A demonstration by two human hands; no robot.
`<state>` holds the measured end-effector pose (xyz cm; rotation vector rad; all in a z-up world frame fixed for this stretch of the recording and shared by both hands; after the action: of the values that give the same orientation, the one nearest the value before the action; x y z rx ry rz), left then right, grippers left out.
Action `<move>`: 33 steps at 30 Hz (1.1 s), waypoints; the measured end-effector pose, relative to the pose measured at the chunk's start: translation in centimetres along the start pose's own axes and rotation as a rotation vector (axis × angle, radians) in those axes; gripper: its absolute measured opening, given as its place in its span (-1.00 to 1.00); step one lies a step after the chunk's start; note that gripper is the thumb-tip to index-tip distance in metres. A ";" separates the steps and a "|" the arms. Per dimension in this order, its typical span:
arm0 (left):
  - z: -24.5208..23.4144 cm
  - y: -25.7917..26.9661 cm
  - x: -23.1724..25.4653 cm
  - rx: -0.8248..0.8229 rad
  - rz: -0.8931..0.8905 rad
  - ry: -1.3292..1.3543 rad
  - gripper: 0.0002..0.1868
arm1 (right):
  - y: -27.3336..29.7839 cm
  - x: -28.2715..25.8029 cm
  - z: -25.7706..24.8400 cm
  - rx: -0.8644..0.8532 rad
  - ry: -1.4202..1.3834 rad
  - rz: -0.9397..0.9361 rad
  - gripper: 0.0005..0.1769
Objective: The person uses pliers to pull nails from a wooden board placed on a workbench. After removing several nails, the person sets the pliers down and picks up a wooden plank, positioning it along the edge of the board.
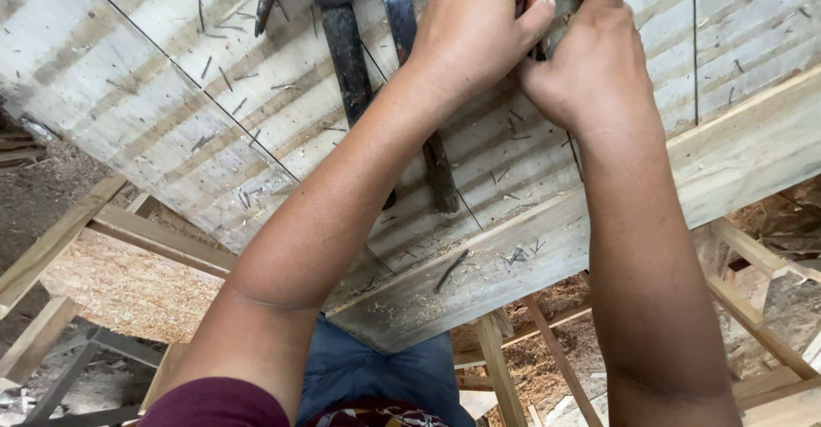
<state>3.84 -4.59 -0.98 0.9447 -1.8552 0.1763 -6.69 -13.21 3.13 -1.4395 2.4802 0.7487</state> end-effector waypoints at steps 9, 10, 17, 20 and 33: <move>0.9 0.0 -0.8 -0.074 -0.020 0.042 -0.67 | 0.2 1.0 0.9 0.013 -0.069 -0.096 -0.10; 0.7 0.1 -0.6 -0.060 0.000 0.044 -0.68 | 0.2 0.8 0.8 0.030 -0.076 -0.128 -0.11; 0.5 0.2 -0.5 -0.085 -0.027 0.060 -0.70 | 0.2 1.2 1.3 -0.053 -0.064 0.054 -0.09; 0.7 0.1 -0.6 -0.116 -0.060 0.069 -0.68 | 0.1 0.8 1.1 -0.040 -0.057 0.026 -0.09; -0.3 -0.1 -0.6 -0.045 -0.023 0.048 -0.65 | 0.8 -0.9 1.2 0.023 -0.048 0.237 -0.05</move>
<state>4.26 -4.24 -1.34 0.9229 -1.7963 0.1422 -7.07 -11.60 2.72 -1.1182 2.6416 0.7821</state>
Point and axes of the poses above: each hand's wrist, its own y-axis away from the middle knuckle, its own z-axis out of the palm, x = y × z, the point moved 6 cm from there along -y, towards the middle knuckle, and after that the axes turned 9 degrees about -z, right-handed, at the moved point
